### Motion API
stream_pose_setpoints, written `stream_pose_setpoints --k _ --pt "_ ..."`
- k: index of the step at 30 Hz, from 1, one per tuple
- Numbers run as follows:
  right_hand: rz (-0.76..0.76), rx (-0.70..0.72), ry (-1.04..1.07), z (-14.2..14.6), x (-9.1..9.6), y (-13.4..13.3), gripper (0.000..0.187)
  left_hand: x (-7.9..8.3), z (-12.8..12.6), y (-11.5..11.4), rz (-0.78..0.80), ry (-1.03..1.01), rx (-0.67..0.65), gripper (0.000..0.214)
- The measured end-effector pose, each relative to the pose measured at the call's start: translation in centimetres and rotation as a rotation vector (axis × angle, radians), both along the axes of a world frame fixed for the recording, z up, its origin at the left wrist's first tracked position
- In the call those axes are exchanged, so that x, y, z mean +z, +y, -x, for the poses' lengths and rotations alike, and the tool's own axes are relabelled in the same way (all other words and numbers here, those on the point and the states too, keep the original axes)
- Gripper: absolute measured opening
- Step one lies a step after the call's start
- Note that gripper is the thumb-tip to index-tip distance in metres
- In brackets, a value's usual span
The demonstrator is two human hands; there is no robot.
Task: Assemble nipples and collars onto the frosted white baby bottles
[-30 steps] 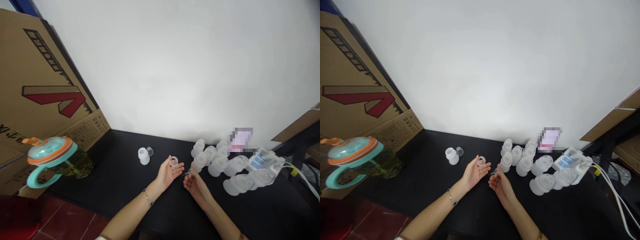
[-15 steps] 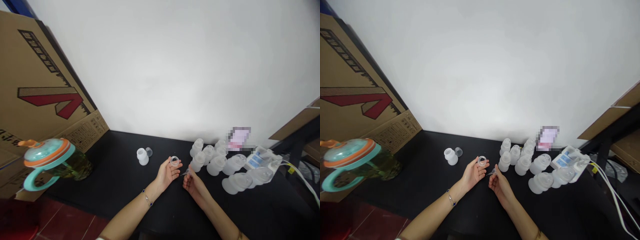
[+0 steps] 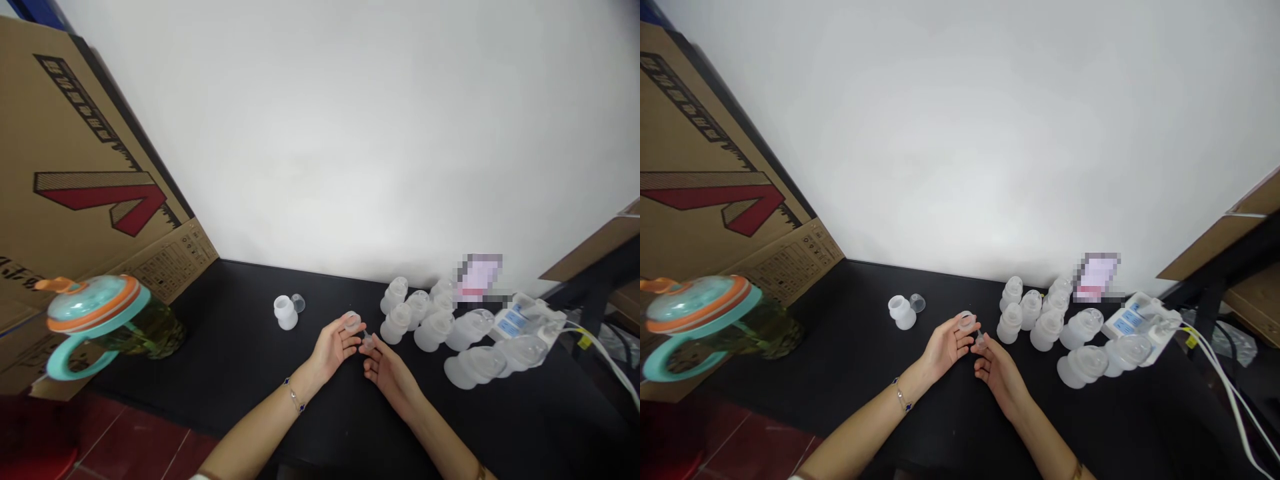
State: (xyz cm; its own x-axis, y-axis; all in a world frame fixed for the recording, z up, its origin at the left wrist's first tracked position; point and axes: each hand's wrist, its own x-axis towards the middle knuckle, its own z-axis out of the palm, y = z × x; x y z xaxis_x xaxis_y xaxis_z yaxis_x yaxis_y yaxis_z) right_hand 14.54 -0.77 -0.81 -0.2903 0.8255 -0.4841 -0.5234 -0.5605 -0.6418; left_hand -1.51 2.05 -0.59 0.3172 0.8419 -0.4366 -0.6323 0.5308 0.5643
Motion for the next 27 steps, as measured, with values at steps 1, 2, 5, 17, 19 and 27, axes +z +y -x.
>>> stream_pose_setpoints --k 1,2,5,17,19,27 --pt "-0.009 0.0 -0.001 0.0 0.1 -0.1 0.023 0.1 0.0 -0.1 -0.027 0.019 0.009 0.037" --pt "-0.018 -0.005 -0.005 0.0 0.1 -0.1 0.023 0.1 0.0 -0.2 -0.058 0.044 0.021 0.036" --pt "-0.047 -0.027 0.001 0.0 0.1 -0.1 0.034 0.1 -0.1 -0.4 -0.151 0.135 0.063 0.043" --pt "-0.029 -0.025 0.214 -0.3 -1.7 0.3 0.031 0.6 -0.5 -1.0 -0.549 0.518 0.154 0.048" --pt "-0.001 -0.048 0.234 -0.3 -1.7 0.3 0.023 0.5 -0.6 -1.2 -0.653 0.628 0.132 0.045" --pt "0.037 -0.048 0.252 -0.3 -0.8 0.4 0.031 0.2 -0.8 -1.9 -0.864 0.951 0.132 0.043"
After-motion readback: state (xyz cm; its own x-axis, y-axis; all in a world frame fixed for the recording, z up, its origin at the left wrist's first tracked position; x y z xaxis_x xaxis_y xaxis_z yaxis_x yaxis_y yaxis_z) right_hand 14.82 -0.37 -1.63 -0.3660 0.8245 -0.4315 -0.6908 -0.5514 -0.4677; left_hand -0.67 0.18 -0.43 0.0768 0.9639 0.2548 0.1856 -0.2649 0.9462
